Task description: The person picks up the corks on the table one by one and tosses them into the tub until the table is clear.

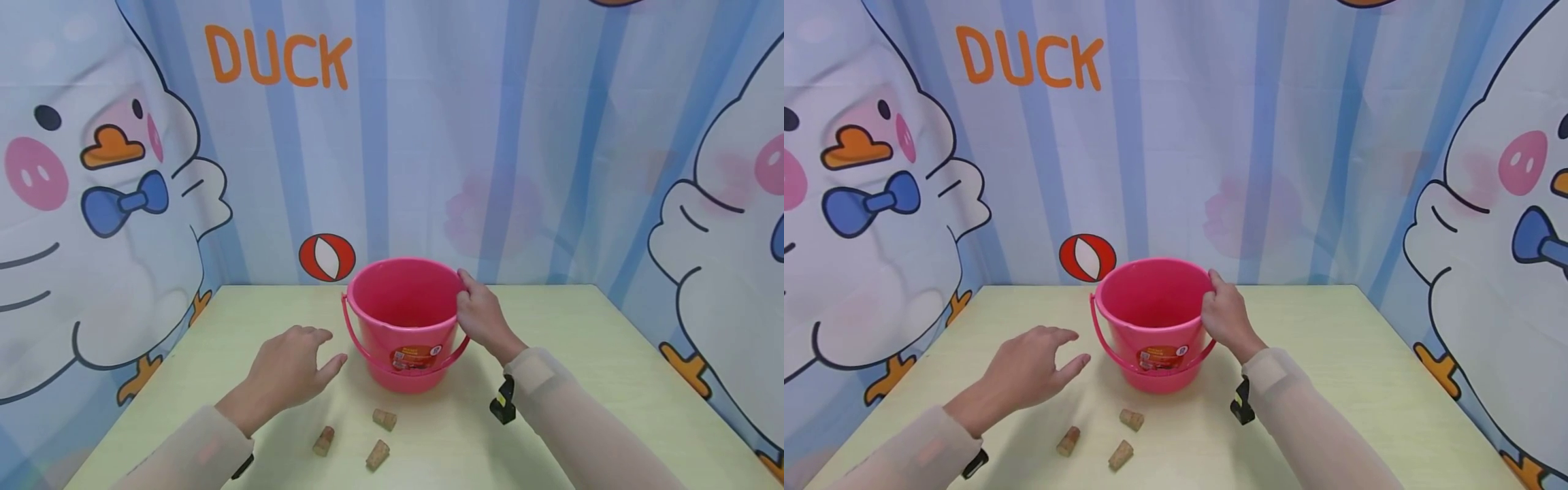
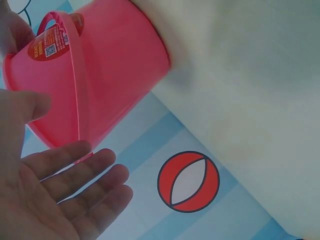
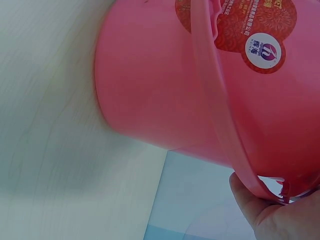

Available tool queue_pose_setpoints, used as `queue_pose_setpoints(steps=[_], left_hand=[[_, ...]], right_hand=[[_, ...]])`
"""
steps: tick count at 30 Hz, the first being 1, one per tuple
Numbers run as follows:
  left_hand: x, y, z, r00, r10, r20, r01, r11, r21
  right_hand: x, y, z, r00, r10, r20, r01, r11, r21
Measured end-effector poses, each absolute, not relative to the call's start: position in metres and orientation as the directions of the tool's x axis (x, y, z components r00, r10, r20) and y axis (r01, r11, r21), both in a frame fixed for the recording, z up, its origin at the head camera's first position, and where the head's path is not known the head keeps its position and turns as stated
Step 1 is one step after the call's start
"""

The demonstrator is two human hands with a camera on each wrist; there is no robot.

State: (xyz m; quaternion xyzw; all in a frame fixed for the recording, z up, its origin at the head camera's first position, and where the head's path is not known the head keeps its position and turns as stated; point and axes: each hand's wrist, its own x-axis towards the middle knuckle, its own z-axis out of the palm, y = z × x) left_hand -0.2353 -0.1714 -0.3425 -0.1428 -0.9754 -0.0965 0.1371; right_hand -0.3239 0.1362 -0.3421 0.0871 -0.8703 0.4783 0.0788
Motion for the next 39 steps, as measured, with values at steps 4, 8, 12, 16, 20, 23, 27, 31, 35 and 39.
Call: queue_pose_setpoints(steps=[4,8,12,16,20,23,27,31,35,39], left_hand=[[-0.235,-0.174,-0.346,-0.929,0.257,0.265,0.306,0.938,0.164],[-0.234,-0.175,-0.349,-0.938,0.265,0.223,0.306,0.935,0.177],[-0.233,-0.176,-0.352,-0.940,0.277,0.200,0.314,0.932,0.180],[-0.232,-0.177,-0.357,-0.939,0.290,0.186,0.323,0.930,0.179],[-0.231,-0.179,-0.362,-0.938,0.302,0.170,0.331,0.926,0.182],[-0.229,-0.181,-0.365,-0.938,0.312,0.149,0.336,0.922,0.192],[-0.227,-0.183,-0.368,-0.938,0.325,0.117,0.343,0.919,0.197],[-0.227,-0.186,-0.371,-0.936,0.342,0.088,0.353,0.913,0.203],[-0.227,-0.188,-0.373,-0.928,0.366,0.065,0.371,0.905,0.210],[-0.227,-0.191,-0.375,-0.914,0.404,0.041,0.402,0.889,0.218]], right_hand=[[-0.324,0.136,-0.341,-0.972,-0.076,0.223,-0.229,0.528,-0.818],[-0.325,0.136,-0.342,-0.972,-0.072,0.223,-0.226,0.529,-0.818],[-0.325,0.136,-0.342,-0.972,-0.067,0.226,-0.226,0.532,-0.816],[-0.325,0.136,-0.342,-0.973,-0.065,0.224,-0.224,0.525,-0.821],[-0.325,0.136,-0.343,-0.973,-0.065,0.220,-0.221,0.519,-0.825],[-0.325,0.136,-0.343,-0.973,-0.065,0.219,-0.221,0.518,-0.827],[-0.325,0.135,-0.343,-0.972,-0.067,0.226,-0.227,0.517,-0.825],[-0.326,0.135,-0.344,-0.972,-0.066,0.226,-0.227,0.518,-0.825],[-0.325,0.135,-0.344,-0.972,-0.067,0.225,-0.227,0.511,-0.829],[-0.325,0.136,-0.343,-0.972,-0.068,0.224,-0.226,0.513,-0.828]])
